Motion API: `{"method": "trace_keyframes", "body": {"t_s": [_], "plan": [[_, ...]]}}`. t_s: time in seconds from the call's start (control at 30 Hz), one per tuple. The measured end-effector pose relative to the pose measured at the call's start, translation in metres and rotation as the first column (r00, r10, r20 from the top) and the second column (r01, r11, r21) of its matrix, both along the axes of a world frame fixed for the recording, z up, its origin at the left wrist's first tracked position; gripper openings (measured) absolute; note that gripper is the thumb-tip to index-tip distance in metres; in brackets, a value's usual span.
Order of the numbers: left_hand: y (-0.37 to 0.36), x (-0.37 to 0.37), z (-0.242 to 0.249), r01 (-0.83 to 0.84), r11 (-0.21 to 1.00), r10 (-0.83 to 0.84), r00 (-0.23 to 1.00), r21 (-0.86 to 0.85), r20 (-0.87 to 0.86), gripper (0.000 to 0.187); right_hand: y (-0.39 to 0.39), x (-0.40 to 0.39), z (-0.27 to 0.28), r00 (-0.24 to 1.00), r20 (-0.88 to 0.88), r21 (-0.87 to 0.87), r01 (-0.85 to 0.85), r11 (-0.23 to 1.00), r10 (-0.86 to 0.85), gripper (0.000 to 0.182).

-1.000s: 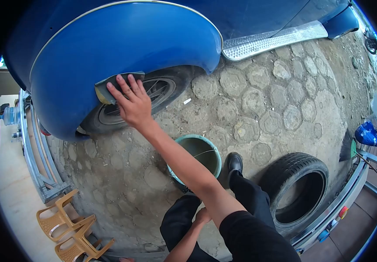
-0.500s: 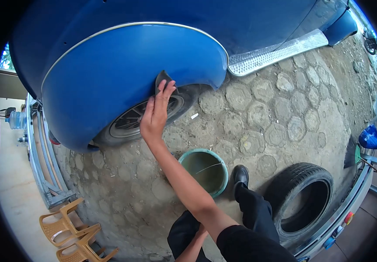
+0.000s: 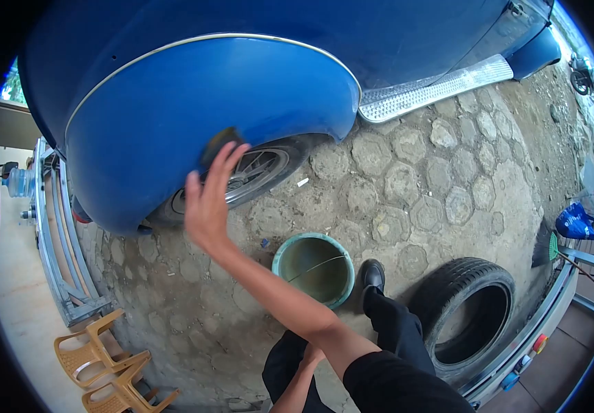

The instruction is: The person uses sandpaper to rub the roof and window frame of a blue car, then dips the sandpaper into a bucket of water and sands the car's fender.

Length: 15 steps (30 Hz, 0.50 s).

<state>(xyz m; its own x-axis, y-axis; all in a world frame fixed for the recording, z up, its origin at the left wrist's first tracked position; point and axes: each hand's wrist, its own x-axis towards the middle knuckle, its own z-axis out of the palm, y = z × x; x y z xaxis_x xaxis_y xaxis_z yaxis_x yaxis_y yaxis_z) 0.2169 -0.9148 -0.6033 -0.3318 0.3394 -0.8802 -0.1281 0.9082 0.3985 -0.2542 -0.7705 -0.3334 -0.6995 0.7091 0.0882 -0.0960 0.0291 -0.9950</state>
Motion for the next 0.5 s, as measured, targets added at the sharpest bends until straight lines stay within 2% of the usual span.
{"method": "trace_keyframes", "body": {"t_s": [0.03,0.1,0.13,0.17,0.2,0.23,0.3,0.33,0.43,0.5], "plan": [[0.000,-0.003,0.010,-0.009,0.998,0.010,1.000,0.057,-0.021,0.052,0.002,0.001,-0.004,0.999,0.033,0.039,-0.021,0.999,0.020,0.072],[0.005,-0.005,0.026,-0.099,0.995,0.100,0.995,-0.024,0.030,0.055,0.007,0.004,-0.019,0.994,0.099,0.101,-0.060,0.993,0.050,0.073],[-0.014,0.010,0.015,-0.051,0.993,0.055,0.998,0.109,-0.027,0.059,0.026,-0.007,-0.028,0.995,0.041,0.126,0.081,0.989,-0.087,0.071],[-0.019,0.002,0.030,-0.126,0.986,0.132,0.990,0.110,-0.049,0.059,0.052,-0.017,-0.030,0.979,0.020,-0.112,0.203,0.973,-0.202,0.069],[-0.016,-0.010,0.053,-0.202,0.973,0.210,0.975,0.112,-0.067,0.058,0.075,-0.023,-0.024,0.968,0.081,-0.183,0.250,0.951,-0.239,0.070],[-0.011,-0.020,0.057,-0.136,0.989,0.139,0.990,0.065,-0.039,0.057,0.089,-0.024,-0.016,0.953,0.142,-0.242,0.296,0.924,-0.269,0.071],[-0.006,-0.034,0.056,0.013,1.000,-0.013,1.000,-0.013,0.027,0.055,0.051,-0.014,-0.016,0.984,0.060,-0.082,0.171,0.982,-0.166,0.073],[-0.012,-0.030,0.048,0.051,0.998,-0.050,0.999,0.026,-0.008,0.053,0.028,-0.007,-0.016,0.994,0.029,-0.002,0.109,0.994,-0.109,0.074],[-0.016,-0.037,0.057,0.026,1.000,-0.025,1.000,0.016,-0.014,0.048,-0.002,0.010,-0.014,0.968,0.214,0.063,-0.145,0.987,0.128,0.075],[-0.018,-0.048,0.071,-0.029,0.999,0.030,0.998,0.022,-0.057,0.045,0.014,0.000,-0.023,0.987,0.158,0.030,0.014,0.999,-0.018,0.075]]}}
